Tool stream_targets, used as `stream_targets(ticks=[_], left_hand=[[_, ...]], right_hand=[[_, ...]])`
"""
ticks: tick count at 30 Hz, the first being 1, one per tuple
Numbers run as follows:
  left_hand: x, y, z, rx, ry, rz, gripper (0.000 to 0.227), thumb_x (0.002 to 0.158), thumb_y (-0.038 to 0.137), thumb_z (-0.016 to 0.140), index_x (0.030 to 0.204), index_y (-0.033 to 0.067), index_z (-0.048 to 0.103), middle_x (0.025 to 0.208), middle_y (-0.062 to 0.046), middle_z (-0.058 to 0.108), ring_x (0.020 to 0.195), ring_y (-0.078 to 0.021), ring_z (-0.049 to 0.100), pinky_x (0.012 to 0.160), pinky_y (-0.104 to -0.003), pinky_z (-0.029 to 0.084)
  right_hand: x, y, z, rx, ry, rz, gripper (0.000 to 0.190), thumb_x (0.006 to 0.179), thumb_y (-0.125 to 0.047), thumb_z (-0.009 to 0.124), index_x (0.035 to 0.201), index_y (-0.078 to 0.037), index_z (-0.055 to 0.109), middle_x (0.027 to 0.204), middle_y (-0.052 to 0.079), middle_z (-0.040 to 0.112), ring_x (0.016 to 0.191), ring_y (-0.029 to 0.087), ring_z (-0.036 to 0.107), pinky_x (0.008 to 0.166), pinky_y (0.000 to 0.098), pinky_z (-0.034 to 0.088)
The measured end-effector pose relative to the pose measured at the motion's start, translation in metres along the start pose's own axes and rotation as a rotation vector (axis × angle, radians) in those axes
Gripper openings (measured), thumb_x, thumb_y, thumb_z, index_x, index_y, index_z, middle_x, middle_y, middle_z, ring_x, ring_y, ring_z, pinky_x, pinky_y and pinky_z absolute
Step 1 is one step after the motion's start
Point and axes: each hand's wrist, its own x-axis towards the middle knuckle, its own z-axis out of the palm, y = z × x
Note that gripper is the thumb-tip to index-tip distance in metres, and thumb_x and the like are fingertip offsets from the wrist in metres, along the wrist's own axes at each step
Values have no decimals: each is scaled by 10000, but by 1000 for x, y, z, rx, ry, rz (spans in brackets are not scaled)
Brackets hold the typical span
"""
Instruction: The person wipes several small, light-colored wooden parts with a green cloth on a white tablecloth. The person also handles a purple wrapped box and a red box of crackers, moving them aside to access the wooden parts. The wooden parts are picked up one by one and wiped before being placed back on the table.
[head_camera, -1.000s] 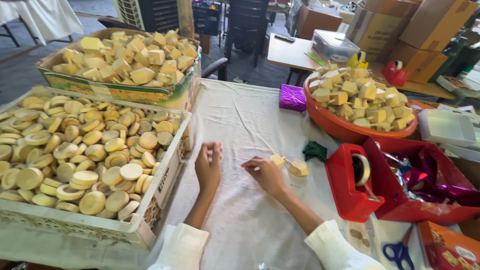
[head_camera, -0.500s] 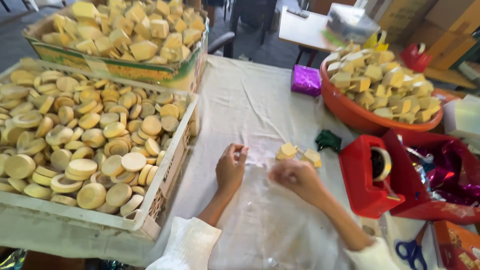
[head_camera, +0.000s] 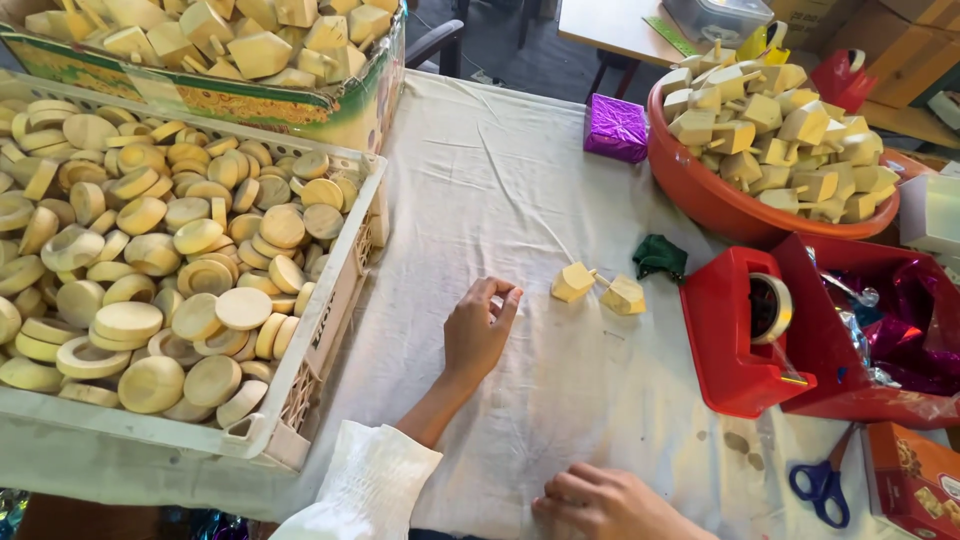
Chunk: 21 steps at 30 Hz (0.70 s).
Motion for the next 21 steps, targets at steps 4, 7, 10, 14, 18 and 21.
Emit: stream_targets(ticks=[4,7,10,14,18,21], left_hand=[[-3,1,1,15,-22,25,206,955,335,652,965,135,697,942,22,717,684,-147,675,641,-334,534],[-4,2,1,24,-35,45,199,952,329,658,968,135,698,939,20,714,680,-147,677,638,-336,535],[-6,-1,3,35,-45,54,189,950,321,663,966,135,699,936,18,711,678,-147,679,640,-337,537],[-6,-4,3,54,-52,63,177,942,310,670,961,138,702,928,14,709,685,-147,680,646,-339,538],[-8,-4,5,80,-79,78,173,943,307,670,958,138,704,914,12,704,688,-147,675,653,-340,537],[-10,-2,4,106,-112,110,171,946,302,665,955,136,705,909,12,697,691,-147,670,656,-339,534]], right_hand=[[-10,-1,46,-450,279,-108,208,875,-125,725,1080,-89,732,953,20,675,864,154,705,720,269,617],[-24,7,92,-567,421,-64,117,884,-136,754,995,-126,720,884,-16,700,794,123,730,661,253,620],[-32,14,113,-612,490,-41,88,885,-161,767,968,-160,737,879,-42,722,759,98,735,596,234,600],[-18,-5,71,-473,483,39,122,839,-151,732,955,-180,759,863,-39,713,760,96,747,604,225,623],[-44,23,105,-456,479,21,80,892,-175,748,957,-138,777,879,-23,749,793,108,734,651,243,601],[-51,31,89,-420,453,8,63,891,-165,726,937,-128,748,923,-13,757,858,119,740,731,256,599]])
